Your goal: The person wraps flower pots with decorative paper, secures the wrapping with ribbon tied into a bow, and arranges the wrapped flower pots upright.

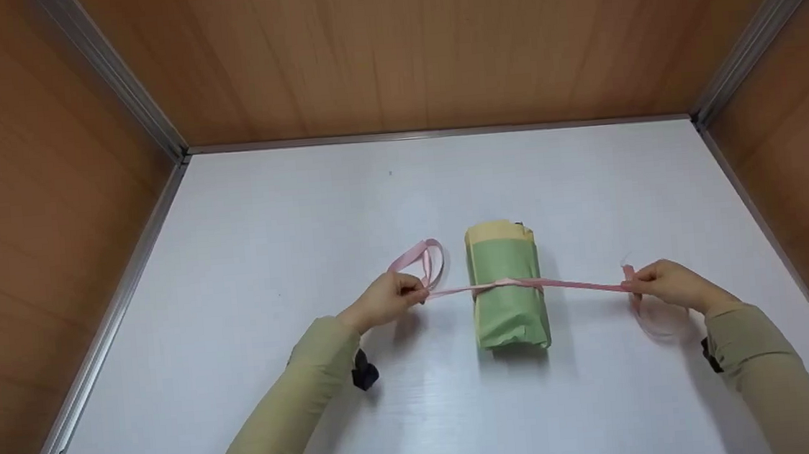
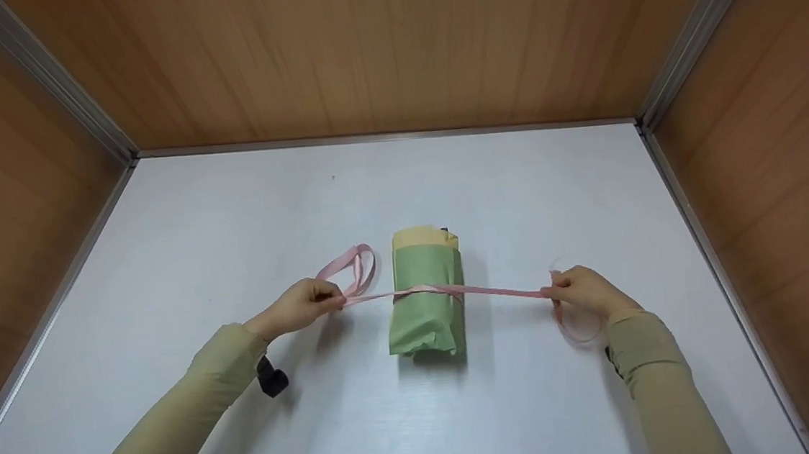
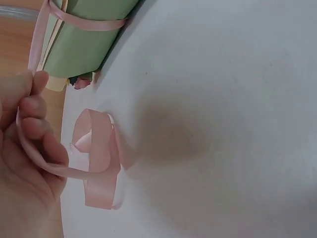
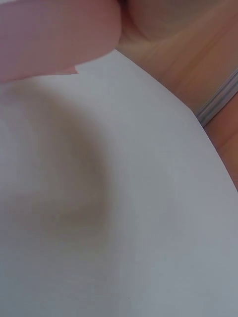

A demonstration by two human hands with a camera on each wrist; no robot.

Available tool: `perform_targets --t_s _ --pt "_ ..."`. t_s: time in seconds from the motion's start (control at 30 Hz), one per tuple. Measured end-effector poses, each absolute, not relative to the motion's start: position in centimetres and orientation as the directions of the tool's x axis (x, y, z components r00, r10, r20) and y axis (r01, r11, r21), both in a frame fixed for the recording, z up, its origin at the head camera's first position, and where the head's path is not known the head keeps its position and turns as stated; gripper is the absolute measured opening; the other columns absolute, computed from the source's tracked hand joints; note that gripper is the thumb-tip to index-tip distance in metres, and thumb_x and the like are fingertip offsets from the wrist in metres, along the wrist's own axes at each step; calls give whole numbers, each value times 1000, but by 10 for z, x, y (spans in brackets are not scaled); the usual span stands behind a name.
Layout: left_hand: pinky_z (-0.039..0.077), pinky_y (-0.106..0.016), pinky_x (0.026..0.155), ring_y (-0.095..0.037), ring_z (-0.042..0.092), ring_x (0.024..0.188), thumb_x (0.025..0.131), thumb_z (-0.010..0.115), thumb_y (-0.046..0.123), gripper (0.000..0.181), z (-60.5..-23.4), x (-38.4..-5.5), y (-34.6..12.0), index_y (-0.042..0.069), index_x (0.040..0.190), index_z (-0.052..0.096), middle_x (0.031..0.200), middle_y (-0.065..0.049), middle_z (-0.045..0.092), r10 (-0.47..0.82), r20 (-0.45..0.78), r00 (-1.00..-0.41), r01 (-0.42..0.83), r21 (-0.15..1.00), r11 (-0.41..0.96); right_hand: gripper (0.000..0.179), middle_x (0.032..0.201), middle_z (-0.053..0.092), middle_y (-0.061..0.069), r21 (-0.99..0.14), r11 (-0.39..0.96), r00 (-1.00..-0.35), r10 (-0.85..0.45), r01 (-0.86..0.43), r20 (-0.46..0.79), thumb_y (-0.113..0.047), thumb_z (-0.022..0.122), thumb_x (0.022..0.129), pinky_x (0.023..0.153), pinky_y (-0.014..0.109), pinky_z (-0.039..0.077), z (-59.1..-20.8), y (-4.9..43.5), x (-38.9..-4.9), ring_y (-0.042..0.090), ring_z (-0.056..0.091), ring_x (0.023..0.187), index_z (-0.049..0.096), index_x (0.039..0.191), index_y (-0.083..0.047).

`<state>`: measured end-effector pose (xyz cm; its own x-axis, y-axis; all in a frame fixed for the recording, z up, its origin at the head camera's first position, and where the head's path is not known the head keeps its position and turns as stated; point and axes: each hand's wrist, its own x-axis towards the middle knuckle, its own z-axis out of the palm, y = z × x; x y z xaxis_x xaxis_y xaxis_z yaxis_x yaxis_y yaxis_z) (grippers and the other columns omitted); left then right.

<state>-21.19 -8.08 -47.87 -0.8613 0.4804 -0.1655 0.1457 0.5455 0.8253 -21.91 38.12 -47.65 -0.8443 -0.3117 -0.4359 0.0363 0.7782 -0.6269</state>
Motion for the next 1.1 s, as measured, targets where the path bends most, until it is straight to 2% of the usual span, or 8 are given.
perform_targets --t_s 0.1,0.27,0.37,0.5,0.6,0.77,0.93,1.1 --pt "33 -20 57 -8 40 61 94 57 10 20 -478 -211 -83 -6 90 68 77 -19 62 501 -194 -843 146 815 561 43 95 63 7 -610 792 -843 -309 30 -441 -36 56 94 72 33 31 -477 382 -219 20 42 86 67 82 5" --pt "38 -22 59 -11 44 63 96 53 14 22 -481 -210 -78 -4 94 67 75 -9 59 483 -231 -845 142 774 618 39 91 62 6 -599 800 -843 -308 21 -441 -36 57 94 72 33 37 -479 371 -216 21 47 86 67 88 1" --pt "48 -31 76 -17 57 83 98 50 19 27 -480 -209 -67 -3 108 62 95 -10 63 475 -184 -860 185 755 629 44 107 62 15 -604 797 -872 -308 -17 -381 -42 56 93 87 45 44 -477 353 -213 32 53 101 64 109 -1" --pt "41 -43 101 -29 52 117 97 53 28 41 -476 -207 -43 -2 125 52 122 -18 56 531 -75 -844 302 751 586 55 129 53 23 -656 742 -905 -364 -138 -221 -42 55 94 101 58 36 -476 315 -209 42 43 125 52 128 1" --pt "41 -40 100 -31 51 115 95 57 31 42 -475 -205 -25 1 123 53 121 -18 54 597 -11 -802 398 735 549 55 128 53 23 -711 671 -884 -440 -208 -157 -40 57 93 100 53 41 -475 285 -205 41 47 123 50 130 1" --pt "46 -28 87 -22 56 98 93 60 25 23 -478 -200 -8 6 106 58 104 -11 57 602 64 -796 461 710 533 31 95 62 8 -723 615 -858 -510 -314 -62 -32 60 93 77 35 51 -477 255 -199 22 61 90 55 111 -7" --pt "49 -34 83 -23 58 91 93 61 16 13 -482 -200 -4 3 93 63 93 -10 61 596 120 -794 483 719 499 21 67 46 -6 -727 607 -870 -492 -322 -26 -23 61 92 57 21 35 -482 249 -198 5 42 62 53 79 -9" --pt "51 -31 78 -15 58 82 92 62 12 13 -483 -204 -5 2 88 68 87 -8 66 574 132 -808 476 721 504 26 62 38 -9 -738 609 -880 -474 -291 -44 -25 60 93 53 20 30 -485 249 -198 4 36 58 51 74 -9"
